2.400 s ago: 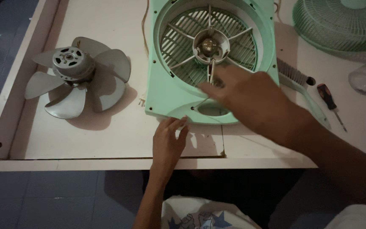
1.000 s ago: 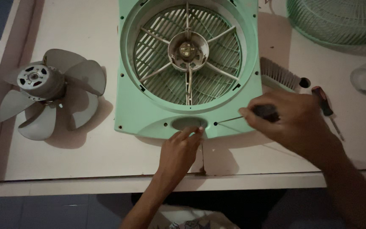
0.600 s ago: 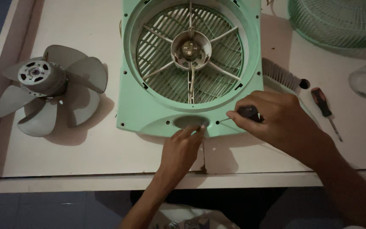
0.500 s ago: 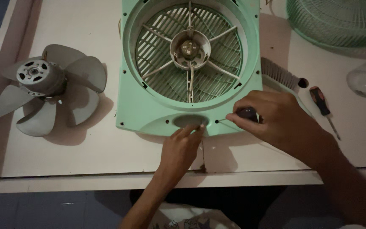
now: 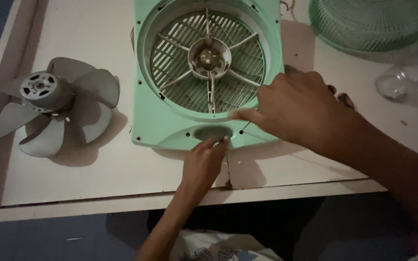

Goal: The person cleans the interior of a disassembled electric fan using a brush and then uses a screwdriver to tighten screws on the fan housing. The fan blades and outer cage are placed on the table during the process.

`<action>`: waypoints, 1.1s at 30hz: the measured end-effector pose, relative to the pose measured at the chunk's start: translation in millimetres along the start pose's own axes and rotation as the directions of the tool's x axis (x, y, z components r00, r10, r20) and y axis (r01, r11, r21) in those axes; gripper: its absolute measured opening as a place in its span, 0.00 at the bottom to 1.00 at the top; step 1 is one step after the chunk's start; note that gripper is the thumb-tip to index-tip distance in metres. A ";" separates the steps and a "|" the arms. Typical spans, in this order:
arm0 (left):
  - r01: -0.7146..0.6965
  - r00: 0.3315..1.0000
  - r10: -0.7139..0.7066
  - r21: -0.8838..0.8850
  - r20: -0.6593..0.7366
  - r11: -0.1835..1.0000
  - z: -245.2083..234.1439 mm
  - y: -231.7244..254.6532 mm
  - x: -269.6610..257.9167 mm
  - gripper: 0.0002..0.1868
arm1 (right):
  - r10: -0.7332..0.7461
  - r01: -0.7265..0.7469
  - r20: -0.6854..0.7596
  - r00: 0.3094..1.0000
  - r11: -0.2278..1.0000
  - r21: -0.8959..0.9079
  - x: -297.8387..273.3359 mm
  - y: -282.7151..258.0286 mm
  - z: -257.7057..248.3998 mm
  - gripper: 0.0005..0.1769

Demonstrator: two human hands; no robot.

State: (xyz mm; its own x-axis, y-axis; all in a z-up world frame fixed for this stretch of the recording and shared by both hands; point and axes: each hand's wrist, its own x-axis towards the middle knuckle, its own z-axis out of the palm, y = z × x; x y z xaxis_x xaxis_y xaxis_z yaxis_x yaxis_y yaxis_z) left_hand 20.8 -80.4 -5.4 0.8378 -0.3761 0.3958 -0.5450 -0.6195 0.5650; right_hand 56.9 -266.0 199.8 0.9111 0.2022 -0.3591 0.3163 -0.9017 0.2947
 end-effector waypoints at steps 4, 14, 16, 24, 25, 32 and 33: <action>0.000 1.000 0.000 -0.004 -0.006 1.000 -0.9 0.5 0.8 0.13 | -0.113 0.124 -0.198 0.974 0.991 0.048 2.6 -5.9 6.6 0.35; 0.010 1.000 -0.010 0.021 0.008 1.000 2.1 -2.6 0.9 0.16 | -0.252 0.271 -0.167 0.953 0.957 0.101 -5.6 -6.1 21.8 0.20; 0.021 1.000 -0.022 0.019 0.020 1.000 3.6 -2.3 0.9 0.16 | -0.197 0.224 -0.188 0.962 0.966 0.132 -8.1 -5.7 24.7 0.20; 0.030 0.999 -0.030 -0.005 0.015 1.000 9.3 -6.6 -2.1 0.13 | -0.350 0.313 -0.291 0.890 0.935 -0.166 -9.8 -12.9 31.6 0.15; 0.036 0.999 -0.036 0.012 0.035 0.999 9.8 -6.7 -1.6 0.14 | -0.391 0.341 -0.315 0.865 0.918 -0.204 -9.6 -13.3 31.4 0.14; 0.041 0.999 -0.039 -0.058 0.026 0.997 -0.7 0.0 6.2 0.15 | -0.568 0.474 -0.396 0.722 0.822 -0.315 -9.1 1.9 30.1 0.08; 0.067 0.997 -0.063 -0.083 0.042 0.994 -1.0 2.4 10.2 0.15 | -0.561 0.487 -0.394 0.728 0.828 -0.279 -9.4 3.2 31.0 0.06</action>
State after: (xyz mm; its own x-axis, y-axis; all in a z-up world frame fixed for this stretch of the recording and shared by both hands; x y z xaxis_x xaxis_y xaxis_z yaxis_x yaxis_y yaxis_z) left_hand 28.0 -85.0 0.8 0.8713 -0.3650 0.3282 -0.4888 -0.5841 0.6480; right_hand 41.1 -282.6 176.6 0.5898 0.8038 -0.0776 0.7792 -0.5412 0.3162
